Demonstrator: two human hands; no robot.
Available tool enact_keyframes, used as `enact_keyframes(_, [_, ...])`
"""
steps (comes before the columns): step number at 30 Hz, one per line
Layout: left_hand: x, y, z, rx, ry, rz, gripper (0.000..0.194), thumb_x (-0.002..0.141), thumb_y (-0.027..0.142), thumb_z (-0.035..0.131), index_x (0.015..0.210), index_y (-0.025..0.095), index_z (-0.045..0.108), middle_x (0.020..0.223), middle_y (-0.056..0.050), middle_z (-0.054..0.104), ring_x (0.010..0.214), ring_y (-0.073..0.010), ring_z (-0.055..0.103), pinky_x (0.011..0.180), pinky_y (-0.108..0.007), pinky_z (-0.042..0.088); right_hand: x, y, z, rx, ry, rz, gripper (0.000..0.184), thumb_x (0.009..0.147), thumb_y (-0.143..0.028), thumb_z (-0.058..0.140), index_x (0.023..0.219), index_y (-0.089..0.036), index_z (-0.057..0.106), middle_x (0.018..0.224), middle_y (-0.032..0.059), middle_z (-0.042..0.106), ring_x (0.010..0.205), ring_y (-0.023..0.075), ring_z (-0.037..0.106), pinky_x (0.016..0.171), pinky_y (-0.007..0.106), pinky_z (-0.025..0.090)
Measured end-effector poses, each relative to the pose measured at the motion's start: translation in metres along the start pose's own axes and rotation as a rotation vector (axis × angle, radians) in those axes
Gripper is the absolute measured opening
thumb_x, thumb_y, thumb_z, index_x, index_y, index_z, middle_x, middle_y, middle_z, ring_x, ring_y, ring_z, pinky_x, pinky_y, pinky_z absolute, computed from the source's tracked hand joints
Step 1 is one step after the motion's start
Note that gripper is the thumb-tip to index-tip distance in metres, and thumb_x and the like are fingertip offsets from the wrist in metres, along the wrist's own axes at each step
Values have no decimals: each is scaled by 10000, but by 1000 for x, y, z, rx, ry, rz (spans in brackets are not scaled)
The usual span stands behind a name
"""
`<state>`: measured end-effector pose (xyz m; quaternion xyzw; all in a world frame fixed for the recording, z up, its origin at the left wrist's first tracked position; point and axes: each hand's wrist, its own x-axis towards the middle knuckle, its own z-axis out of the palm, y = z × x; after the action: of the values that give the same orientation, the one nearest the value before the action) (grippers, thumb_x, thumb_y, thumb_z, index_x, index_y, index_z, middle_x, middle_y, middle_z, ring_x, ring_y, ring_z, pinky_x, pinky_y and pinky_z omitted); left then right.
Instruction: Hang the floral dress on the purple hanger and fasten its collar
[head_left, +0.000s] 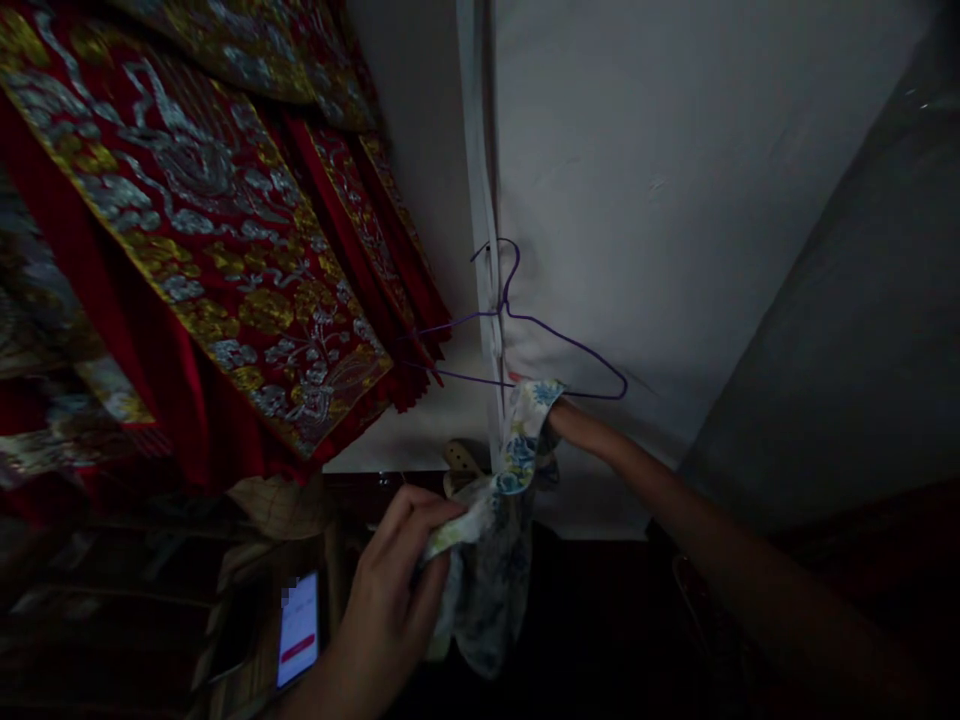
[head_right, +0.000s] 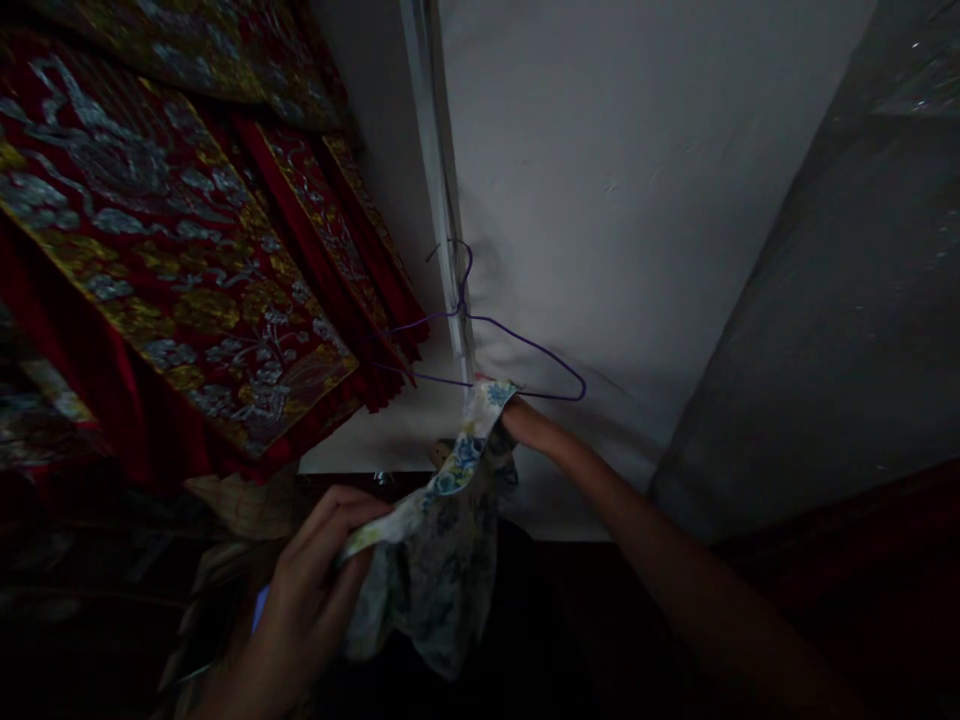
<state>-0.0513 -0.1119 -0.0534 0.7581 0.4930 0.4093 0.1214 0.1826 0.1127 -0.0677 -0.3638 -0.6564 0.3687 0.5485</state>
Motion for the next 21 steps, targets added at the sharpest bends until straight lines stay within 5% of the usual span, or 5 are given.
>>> enact_keyframes(4, [-6,-21,7,-19,-191,-196,168,989,263,487,1041,236,645,924,-60,705,862,-208,687,771,-272,516,-5,19,-17,-44,-67,21,75,744,-260,601,685,-238,642,606,-18,618,633,181,573,629,296,469])
enact_keyframes(7, [-8,-40,10,165,-351,-335,175,940,220,506,1043,235,647,887,-60,733,809,-233,707,742,-302,519,-19,15,-45,-114,-94,33,118,727,-241,550,618,-221,591,572,-29,550,573,159,502,549,274,386])
enact_keyframes(11, [5,-49,4,507,-402,-243,375,798,39,474,1050,200,701,1035,-115,743,1027,-294,676,965,-449,488,-37,-5,-71,-274,-111,2,117,701,-232,524,597,-218,577,572,-23,523,570,154,476,540,274,337])
enact_keyframes(18, [73,-42,-35,519,-26,-28,462,910,98,387,1314,169,600,1439,-135,609,1368,-274,528,1159,-477,408,-40,-27,-77,-268,-81,21,125,671,-266,519,555,-230,548,546,-4,508,552,163,452,519,287,320])
enact_keyframes(21, [97,-17,-39,425,96,106,380,893,68,360,1142,175,626,1562,-105,489,1398,-236,510,1180,-429,396,-43,-31,-72,-253,-113,14,159,704,-298,521,567,-223,552,560,-6,521,565,163,462,531,284,333])
